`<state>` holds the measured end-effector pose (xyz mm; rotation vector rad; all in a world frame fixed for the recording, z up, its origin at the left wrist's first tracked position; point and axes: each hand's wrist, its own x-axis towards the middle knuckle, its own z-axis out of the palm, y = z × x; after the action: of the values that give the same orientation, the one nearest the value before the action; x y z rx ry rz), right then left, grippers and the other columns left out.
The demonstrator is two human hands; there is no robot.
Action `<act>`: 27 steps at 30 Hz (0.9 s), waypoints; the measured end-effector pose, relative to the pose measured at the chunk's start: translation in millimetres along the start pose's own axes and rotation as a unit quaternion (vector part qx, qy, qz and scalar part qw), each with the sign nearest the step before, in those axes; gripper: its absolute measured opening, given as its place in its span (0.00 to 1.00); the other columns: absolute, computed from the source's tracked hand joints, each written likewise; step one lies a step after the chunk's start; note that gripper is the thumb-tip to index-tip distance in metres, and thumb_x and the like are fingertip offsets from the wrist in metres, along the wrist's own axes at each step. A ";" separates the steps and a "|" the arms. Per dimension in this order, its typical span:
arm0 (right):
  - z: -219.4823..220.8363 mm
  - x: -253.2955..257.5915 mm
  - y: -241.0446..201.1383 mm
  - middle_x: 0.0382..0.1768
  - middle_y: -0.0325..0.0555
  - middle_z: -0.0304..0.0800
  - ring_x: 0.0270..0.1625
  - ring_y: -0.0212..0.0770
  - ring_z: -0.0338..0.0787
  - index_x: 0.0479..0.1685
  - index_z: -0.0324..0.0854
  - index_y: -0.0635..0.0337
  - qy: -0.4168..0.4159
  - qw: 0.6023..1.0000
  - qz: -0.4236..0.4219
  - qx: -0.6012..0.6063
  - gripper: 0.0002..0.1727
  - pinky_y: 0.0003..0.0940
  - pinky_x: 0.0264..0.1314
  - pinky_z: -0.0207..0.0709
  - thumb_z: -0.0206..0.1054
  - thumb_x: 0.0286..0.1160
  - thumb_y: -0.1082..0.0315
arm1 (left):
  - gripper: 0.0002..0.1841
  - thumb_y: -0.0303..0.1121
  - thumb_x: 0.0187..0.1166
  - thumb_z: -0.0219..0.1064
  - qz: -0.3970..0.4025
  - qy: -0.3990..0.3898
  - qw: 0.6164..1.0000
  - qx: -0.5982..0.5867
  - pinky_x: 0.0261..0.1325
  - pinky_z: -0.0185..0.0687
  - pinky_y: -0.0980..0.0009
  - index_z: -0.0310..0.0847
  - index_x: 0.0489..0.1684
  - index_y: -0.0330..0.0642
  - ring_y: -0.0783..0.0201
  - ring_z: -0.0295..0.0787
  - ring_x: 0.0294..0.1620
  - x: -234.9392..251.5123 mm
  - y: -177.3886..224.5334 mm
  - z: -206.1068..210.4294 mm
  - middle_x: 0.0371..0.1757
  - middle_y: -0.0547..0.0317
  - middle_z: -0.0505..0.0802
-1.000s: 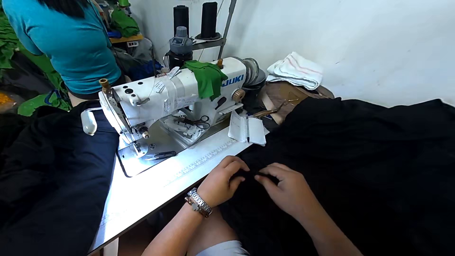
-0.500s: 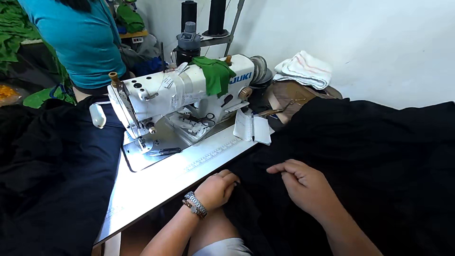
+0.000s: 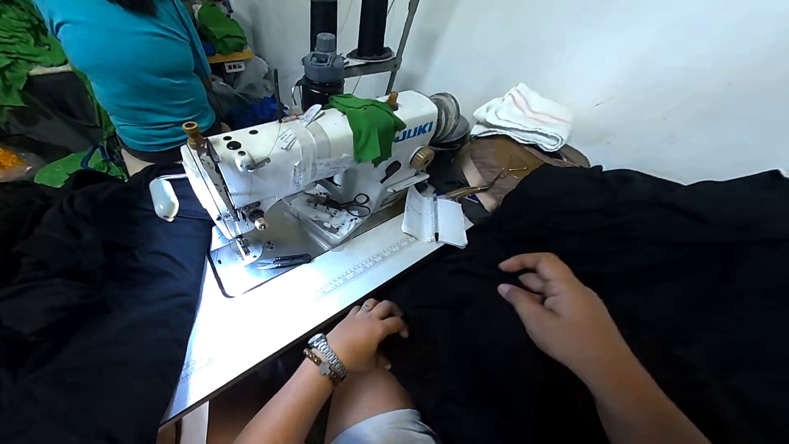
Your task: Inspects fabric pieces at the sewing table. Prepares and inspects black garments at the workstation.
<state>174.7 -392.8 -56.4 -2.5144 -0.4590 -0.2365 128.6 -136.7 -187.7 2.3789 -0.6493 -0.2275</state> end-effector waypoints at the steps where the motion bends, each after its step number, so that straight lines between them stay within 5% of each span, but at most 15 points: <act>1: -1.5 1.4 7.9 0.31 0.44 0.84 0.27 0.41 0.81 0.62 0.77 0.53 0.014 1.000 0.006 0.007 0.13 0.45 0.30 0.77 0.66 0.82 0.70 | 0.21 0.32 0.65 0.79 -0.004 -0.002 1.000 0.014 0.73 0.76 0.43 0.87 0.59 0.58 0.50 0.75 0.77 -2.2 -5.9 5.1 0.73 0.62 0.84; 3: -5.7 0.7 16.2 0.35 0.39 0.85 0.33 0.36 0.83 0.50 0.81 0.53 0.021 0.999 -0.025 0.003 0.05 0.41 0.34 0.79 0.61 0.85 0.68 | 0.11 0.32 0.78 0.67 0.004 0.027 0.999 0.020 0.71 0.78 0.49 0.91 0.52 0.55 0.54 0.81 0.71 -6.2 -11.4 8.9 0.64 0.62 0.90; 5: -8.2 -0.3 18.6 0.37 0.36 0.89 0.39 0.34 0.86 0.37 0.88 0.52 0.019 0.997 -0.072 -0.020 0.15 0.39 0.38 0.79 0.54 0.84 0.68 | 0.10 0.33 0.83 0.64 0.028 0.074 0.996 0.027 0.69 0.80 0.52 0.93 0.50 0.53 0.57 0.85 0.64 -7.1 -12.0 5.9 0.57 0.62 0.93; 8: -10.4 -1.7 13.4 0.46 0.37 0.92 0.47 0.37 0.89 0.43 0.92 0.50 -0.012 0.997 -0.070 -0.041 0.18 0.45 0.45 0.82 0.52 0.82 0.69 | 0.10 0.34 0.84 0.65 0.056 0.145 0.987 0.043 0.60 0.83 0.51 0.94 0.49 0.51 0.56 0.89 0.57 -5.5 -7.9 -3.5 0.51 0.61 0.95; 14: -4.9 -4.0 -7.0 0.44 0.39 0.92 0.47 0.36 0.90 0.45 0.93 0.53 -0.029 0.997 -0.064 -0.011 0.08 0.44 0.49 0.84 0.69 0.77 0.63 | 0.09 0.29 0.84 0.65 0.059 0.230 0.971 -0.033 0.52 0.91 0.56 0.93 0.48 0.43 0.62 0.94 0.48 1.2 11.5 -25.9 0.49 0.57 0.96; 17: 5.3 -8.1 -15.8 0.36 0.37 0.91 0.42 0.36 0.90 0.36 0.93 0.52 -0.030 0.995 -0.088 -0.018 0.14 0.43 0.43 0.85 0.73 0.71 0.51 | 0.08 0.28 0.84 0.64 0.073 0.264 0.960 -0.055 0.53 0.91 0.59 0.91 0.47 0.40 0.62 0.93 0.47 10.7 26.5 -30.7 0.47 0.55 0.95; 20: 24.4 -18.8 -26.8 0.36 0.46 0.88 0.39 0.46 0.89 0.38 0.92 0.59 -0.069 0.993 -0.090 -0.044 0.26 0.51 0.40 0.86 0.80 0.62 0.42 | 0.08 0.26 0.84 0.64 0.112 0.287 0.949 -0.070 0.56 0.89 0.63 0.91 0.46 0.38 0.63 0.91 0.48 23.5 50.2 -35.9 0.45 0.54 0.93; 22: 33.8 -20.8 -26.0 0.32 0.49 0.87 0.35 0.49 0.91 0.34 0.89 0.63 -0.065 0.987 -0.123 -0.077 0.17 0.52 0.36 0.87 0.77 0.68 0.55 | 0.06 0.24 0.80 0.66 0.147 0.309 0.935 -0.093 0.57 0.88 0.66 0.91 0.45 0.38 0.64 0.90 0.50 32.4 60.6 -36.6 0.46 0.55 0.92; 24: 24.9 -15.6 -25.2 0.31 0.50 0.89 0.35 0.49 0.91 0.33 0.89 0.64 -0.051 0.989 -0.118 -0.070 0.07 0.53 0.38 0.87 0.72 0.73 0.69 | 0.09 0.21 0.76 0.69 0.163 0.303 0.931 -0.120 0.64 0.87 0.66 0.89 0.50 0.38 0.63 0.87 0.60 33.5 61.0 -36.4 0.57 0.53 0.89; 27: -6.1 -6.2 -8.4 0.34 0.52 0.91 0.35 0.50 0.90 0.42 0.90 0.63 -0.023 0.997 -0.046 -0.050 0.08 0.58 0.38 0.82 0.67 0.80 0.70 | 0.22 0.20 0.66 0.75 0.114 0.197 0.971 -0.069 0.69 0.84 0.57 0.86 0.60 0.44 0.56 0.82 0.70 19.3 38.1 -27.3 0.69 0.51 0.84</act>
<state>165.3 -391.4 -48.7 -2.6044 -0.5963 -0.2436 139.0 -156.7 -142.3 2.1085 -0.6817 0.2856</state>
